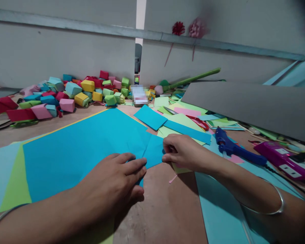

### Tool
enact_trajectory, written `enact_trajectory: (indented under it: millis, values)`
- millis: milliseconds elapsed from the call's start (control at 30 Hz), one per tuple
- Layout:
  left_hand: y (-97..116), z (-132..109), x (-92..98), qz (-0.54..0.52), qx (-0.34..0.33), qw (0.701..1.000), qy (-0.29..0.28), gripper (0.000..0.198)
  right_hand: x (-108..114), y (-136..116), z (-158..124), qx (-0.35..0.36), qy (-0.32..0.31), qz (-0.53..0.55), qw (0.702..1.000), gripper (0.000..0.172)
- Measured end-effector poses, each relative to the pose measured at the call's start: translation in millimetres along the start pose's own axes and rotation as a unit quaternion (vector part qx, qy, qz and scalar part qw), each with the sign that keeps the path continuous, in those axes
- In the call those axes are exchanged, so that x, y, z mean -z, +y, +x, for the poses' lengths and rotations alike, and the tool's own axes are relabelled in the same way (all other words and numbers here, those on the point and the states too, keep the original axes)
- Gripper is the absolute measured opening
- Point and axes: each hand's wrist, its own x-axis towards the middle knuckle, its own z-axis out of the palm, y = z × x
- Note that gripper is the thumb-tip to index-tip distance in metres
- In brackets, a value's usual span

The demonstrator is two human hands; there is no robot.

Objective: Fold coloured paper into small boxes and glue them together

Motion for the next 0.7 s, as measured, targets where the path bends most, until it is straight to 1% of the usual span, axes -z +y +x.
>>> enact_trajectory:
  millis: [67, 133, 200, 233, 267, 333, 400, 433, 500, 533, 600, 633, 700]
  values:
    - [-1, -3, -1.2, -0.006, -0.007, 1.0, 0.013, 0.036, 2, 0, 0, 0.0, -0.006, -0.005, 1.0, 0.021]
    - [0, -4, -2.0, -0.014, -0.001, 1.0, 0.026, 0.035, 3, 2, 0, 0.003, -0.015, -0.01, 1.0, 0.019]
    - [2, -6, -2.3, -0.018, 0.003, 0.999, 0.044, 0.032, 5, 6, 0, 0.02, -0.014, -0.013, 1.0, 0.012]
    - [3, -6, -2.3, -0.019, 0.002, 0.998, 0.056, 0.031, 5, 9, 0, 0.036, -0.004, -0.016, 0.999, 0.006]
    - [3, -7, -2.1, -0.02, 0.001, 0.997, 0.071, 0.03, 5, 13, 0, 0.06, 0.015, -0.02, 0.998, 0.007]
    - [5, -8, -1.1, -0.027, -0.004, 0.995, 0.1, 0.03, 3, 21, 1, 0.109, 0.065, -0.028, 0.991, 0.027]
    - [5, -8, 0.0, -0.038, -0.002, 0.993, 0.11, 0.03, 0, 27, 2, 0.136, 0.102, -0.031, 0.985, 0.039]
    - [5, -8, 0.4, -0.042, 0.002, 0.993, 0.111, 0.03, -1, 29, 3, 0.139, 0.112, -0.029, 0.983, 0.04]
    - [4, -8, 0.5, -0.041, 0.022, 0.993, 0.105, 0.027, -3, 29, 4, 0.148, 0.119, -0.032, 0.981, 0.035]
    - [3, -8, 0.2, -0.035, 0.033, 0.994, 0.103, 0.024, -4, 28, 4, 0.164, 0.121, -0.037, 0.978, 0.031]
    - [2, -8, -0.4, -0.013, 0.046, 0.994, 0.101, 0.018, -4, 24, 4, 0.222, 0.126, -0.06, 0.965, 0.025]
    - [2, -9, -0.5, 0.002, 0.044, 0.994, 0.104, 0.018, -4, 22, 2, 0.26, 0.138, -0.079, 0.952, 0.024]
    - [4, -11, -0.2, 0.033, 0.025, 0.993, 0.113, 0.025, -4, 17, -1, 0.333, 0.162, -0.114, 0.922, 0.025]
